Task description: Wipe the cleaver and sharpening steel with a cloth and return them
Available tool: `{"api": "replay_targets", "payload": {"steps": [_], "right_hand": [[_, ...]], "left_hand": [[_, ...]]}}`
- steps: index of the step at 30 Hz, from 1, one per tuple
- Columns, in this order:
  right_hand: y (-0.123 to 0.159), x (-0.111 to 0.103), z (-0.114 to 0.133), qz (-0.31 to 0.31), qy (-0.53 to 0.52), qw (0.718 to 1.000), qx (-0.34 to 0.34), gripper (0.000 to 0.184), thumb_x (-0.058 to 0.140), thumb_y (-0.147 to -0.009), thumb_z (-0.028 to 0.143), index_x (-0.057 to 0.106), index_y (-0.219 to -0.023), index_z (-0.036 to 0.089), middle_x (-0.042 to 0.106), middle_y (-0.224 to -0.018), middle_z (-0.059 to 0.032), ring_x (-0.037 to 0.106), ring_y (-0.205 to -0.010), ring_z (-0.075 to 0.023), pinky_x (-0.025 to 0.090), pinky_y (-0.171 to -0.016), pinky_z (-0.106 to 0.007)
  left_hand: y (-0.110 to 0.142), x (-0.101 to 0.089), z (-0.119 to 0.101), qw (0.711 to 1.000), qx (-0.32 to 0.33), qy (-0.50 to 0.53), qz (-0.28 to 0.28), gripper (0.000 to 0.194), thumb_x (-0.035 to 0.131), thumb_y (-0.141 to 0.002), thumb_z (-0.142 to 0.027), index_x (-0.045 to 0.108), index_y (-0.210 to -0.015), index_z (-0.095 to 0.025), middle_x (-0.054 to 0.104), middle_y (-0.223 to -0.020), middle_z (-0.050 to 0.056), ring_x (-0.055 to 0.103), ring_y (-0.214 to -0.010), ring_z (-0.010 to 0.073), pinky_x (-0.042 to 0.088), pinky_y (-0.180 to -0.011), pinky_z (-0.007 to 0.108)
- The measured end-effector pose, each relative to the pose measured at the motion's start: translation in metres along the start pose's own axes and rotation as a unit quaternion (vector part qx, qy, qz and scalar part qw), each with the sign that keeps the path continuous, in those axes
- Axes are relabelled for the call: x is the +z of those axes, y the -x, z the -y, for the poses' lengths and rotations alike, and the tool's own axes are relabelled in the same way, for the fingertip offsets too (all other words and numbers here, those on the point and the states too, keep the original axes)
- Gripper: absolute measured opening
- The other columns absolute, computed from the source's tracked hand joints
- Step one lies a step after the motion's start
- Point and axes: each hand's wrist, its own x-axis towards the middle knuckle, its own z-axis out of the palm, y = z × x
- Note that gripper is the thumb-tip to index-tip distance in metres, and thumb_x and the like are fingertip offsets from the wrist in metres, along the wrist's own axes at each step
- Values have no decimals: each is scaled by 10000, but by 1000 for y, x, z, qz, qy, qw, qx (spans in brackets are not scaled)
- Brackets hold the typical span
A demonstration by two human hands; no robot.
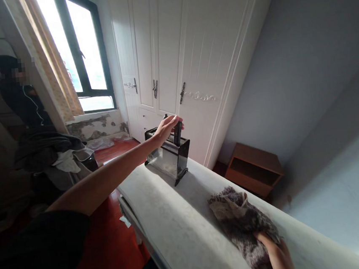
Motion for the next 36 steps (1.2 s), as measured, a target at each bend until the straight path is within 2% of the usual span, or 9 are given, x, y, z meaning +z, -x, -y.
{"api": "replay_targets", "payload": {"steps": [4,9,11,13,17,22,25,30,36], "right_hand": [[2,4,5,6,-36,999,30,589,685,-498,361,666,-1036,122,722,-866,-63,624,-1054,-363,508,-905,-415],[2,5,5,11,-54,998,30,506,695,-462,353,683,-919,138,725,-836,-62,632,-1026,-370,540,-797,-385],[1,5,2,16,-62,998,25,439,696,-474,350,679,-867,155,725,-839,-59,639,-1012,-365,547,-757,-370],[1,4,0,20,-59,998,17,403,704,-489,343,672,-847,160,722,-841,-59,649,-994,-355,550,-740,-360],[8,9,2,1,-63,998,21,454,750,-511,408,667,-868,142,702,-754,-55,682,-867,-327,550,-713,-354],[18,14,10,7,-87,996,30,574,778,-473,457,648,-927,131,694,-704,-46,688,-818,-323,551,-671,-336],[18,13,11,8,-71,997,28,557,756,-499,467,649,-929,130,697,-723,-48,678,-893,-326,543,-729,-329],[14,10,14,25,-51,998,7,563,749,-469,452,667,-930,139,702,-761,-46,636,-1003,-349,513,-871,-370],[17,11,19,11,-51,998,22,595,752,-420,440,650,-928,146,695,-769,-43,631,-981,-356,501,-893,-401]], "left_hand": [[-3,-14,-7,997,51,-13,-52,277,596,-833,-403,592,-924,-142,631,-840,38,601,-758,122,462,-618,207],[-7,-33,-9,966,99,-89,-222,99,608,-723,-182,570,-813,-166,559,-688,-12,517,-624,102,429,-587,213],[-7,-39,-7,949,116,-154,-249,141,618,-704,-166,574,-838,-167,562,-718,-8,525,-653,111,444,-646,235],[-5,-43,-3,938,106,-227,-240,237,662,-680,-178,579,-902,-161,592,-811,15,557,-718,129,455,-720,266],[0,-45,9,940,12,-299,-166,413,741,-607,-185,553,-975,-166,640,-980,65,608,-878,188,453,-788,300],[-2,-44,22,939,-7,-321,-121,152,655,-710,-258,551,-787,-179,630,-737,10,583,-709,167,416,-660,270],[-7,-45,22,938,3,-322,-126,147,659,-693,-259,541,-711,-173,584,-653,-11,538,-647,147,387,-603,250],[-19,-47,3,940,28,-310,-142,164,671,-666,-229,518,-678,-171,558,-629,-18,510,-627,129,384,-573,234],[-46,-47,-41,962,98,-204,-154,220,693,-642,-152,476,-666,-180,523,-604,-13,539,-647,133,421,-549,229]]}}
